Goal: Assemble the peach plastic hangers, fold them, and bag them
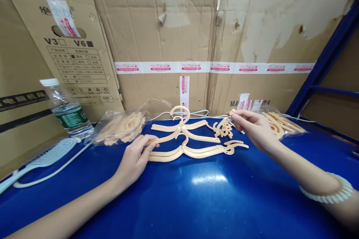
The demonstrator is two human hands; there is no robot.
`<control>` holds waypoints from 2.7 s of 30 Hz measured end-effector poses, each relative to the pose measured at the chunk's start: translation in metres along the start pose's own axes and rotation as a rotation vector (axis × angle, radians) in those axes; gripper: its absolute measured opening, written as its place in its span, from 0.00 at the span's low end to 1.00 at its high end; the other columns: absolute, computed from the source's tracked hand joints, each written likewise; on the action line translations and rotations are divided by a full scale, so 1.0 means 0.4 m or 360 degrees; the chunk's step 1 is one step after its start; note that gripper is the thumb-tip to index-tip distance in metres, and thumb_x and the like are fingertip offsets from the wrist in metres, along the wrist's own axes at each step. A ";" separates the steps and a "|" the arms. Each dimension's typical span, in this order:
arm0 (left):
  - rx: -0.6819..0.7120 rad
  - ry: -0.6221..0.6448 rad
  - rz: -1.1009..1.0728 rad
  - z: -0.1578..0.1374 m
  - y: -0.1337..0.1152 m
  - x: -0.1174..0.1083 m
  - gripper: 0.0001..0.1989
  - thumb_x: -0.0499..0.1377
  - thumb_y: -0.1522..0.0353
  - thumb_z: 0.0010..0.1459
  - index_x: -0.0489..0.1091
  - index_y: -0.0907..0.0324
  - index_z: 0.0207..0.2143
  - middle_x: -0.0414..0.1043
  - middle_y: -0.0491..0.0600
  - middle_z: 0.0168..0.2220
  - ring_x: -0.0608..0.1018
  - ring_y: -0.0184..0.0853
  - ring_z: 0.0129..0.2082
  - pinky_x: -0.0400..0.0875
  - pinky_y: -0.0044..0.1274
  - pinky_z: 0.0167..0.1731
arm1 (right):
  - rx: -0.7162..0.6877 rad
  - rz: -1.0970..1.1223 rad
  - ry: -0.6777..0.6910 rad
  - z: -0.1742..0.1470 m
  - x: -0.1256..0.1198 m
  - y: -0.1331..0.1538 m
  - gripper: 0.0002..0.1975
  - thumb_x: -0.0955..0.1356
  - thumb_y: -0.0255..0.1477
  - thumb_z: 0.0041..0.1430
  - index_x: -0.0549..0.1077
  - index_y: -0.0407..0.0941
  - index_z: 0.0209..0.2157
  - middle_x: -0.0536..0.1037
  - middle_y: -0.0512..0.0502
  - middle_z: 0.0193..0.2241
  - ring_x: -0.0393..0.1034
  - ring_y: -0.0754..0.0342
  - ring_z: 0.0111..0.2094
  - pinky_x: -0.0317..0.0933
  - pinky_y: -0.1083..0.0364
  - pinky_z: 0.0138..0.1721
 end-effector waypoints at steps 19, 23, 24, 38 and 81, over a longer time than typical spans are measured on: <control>-0.0006 -0.0007 -0.0033 -0.003 -0.001 -0.001 0.10 0.50 0.64 0.64 0.70 0.57 0.38 0.75 0.48 0.34 0.77 0.37 0.36 0.69 0.27 0.38 | 0.0603 0.0649 0.0332 -0.047 0.079 -0.053 0.15 0.65 0.37 0.56 0.78 0.43 0.39 0.81 0.39 0.36 0.75 0.50 0.36 0.68 0.55 0.30; 0.0011 -0.0013 -0.0031 -0.002 -0.004 -0.001 0.11 0.50 0.65 0.64 0.70 0.57 0.37 0.75 0.48 0.33 0.77 0.37 0.35 0.69 0.27 0.37 | 0.0720 0.0607 0.0270 -0.061 0.085 -0.085 0.13 0.75 0.33 0.48 0.77 0.43 0.37 0.81 0.43 0.34 0.74 0.55 0.30 0.68 0.58 0.28; 0.0009 -0.0017 -0.0030 -0.002 -0.004 -0.002 0.10 0.50 0.65 0.64 0.70 0.57 0.37 0.75 0.48 0.33 0.77 0.37 0.35 0.70 0.26 0.37 | 0.0724 0.0620 0.0265 -0.063 0.087 -0.091 0.14 0.76 0.32 0.45 0.77 0.43 0.35 0.81 0.43 0.33 0.74 0.56 0.29 0.68 0.58 0.28; -0.0023 -0.0036 -0.0033 -0.001 -0.004 -0.007 0.11 0.51 0.64 0.64 0.70 0.57 0.37 0.76 0.48 0.34 0.77 0.37 0.36 0.70 0.27 0.38 | 0.0753 0.0619 0.0297 -0.059 0.083 -0.110 0.15 0.79 0.34 0.40 0.76 0.43 0.28 0.79 0.45 0.32 0.75 0.54 0.36 0.71 0.54 0.45; 0.0226 0.0092 0.0083 -0.008 -0.026 0.008 0.09 0.50 0.68 0.67 0.70 0.59 0.43 0.74 0.48 0.37 0.74 0.34 0.38 0.66 0.25 0.41 | 0.0866 0.0656 0.0213 -0.090 0.107 -0.106 0.19 0.80 0.27 0.36 0.68 0.42 0.25 0.73 0.52 0.21 0.73 0.59 0.22 0.69 0.62 0.24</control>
Point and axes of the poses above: each hand's wrist, its own z-axis towards the middle knuckle, its own x-axis out of the palm, y = z × x, the point moved 7 cm from there along z, towards the middle knuckle
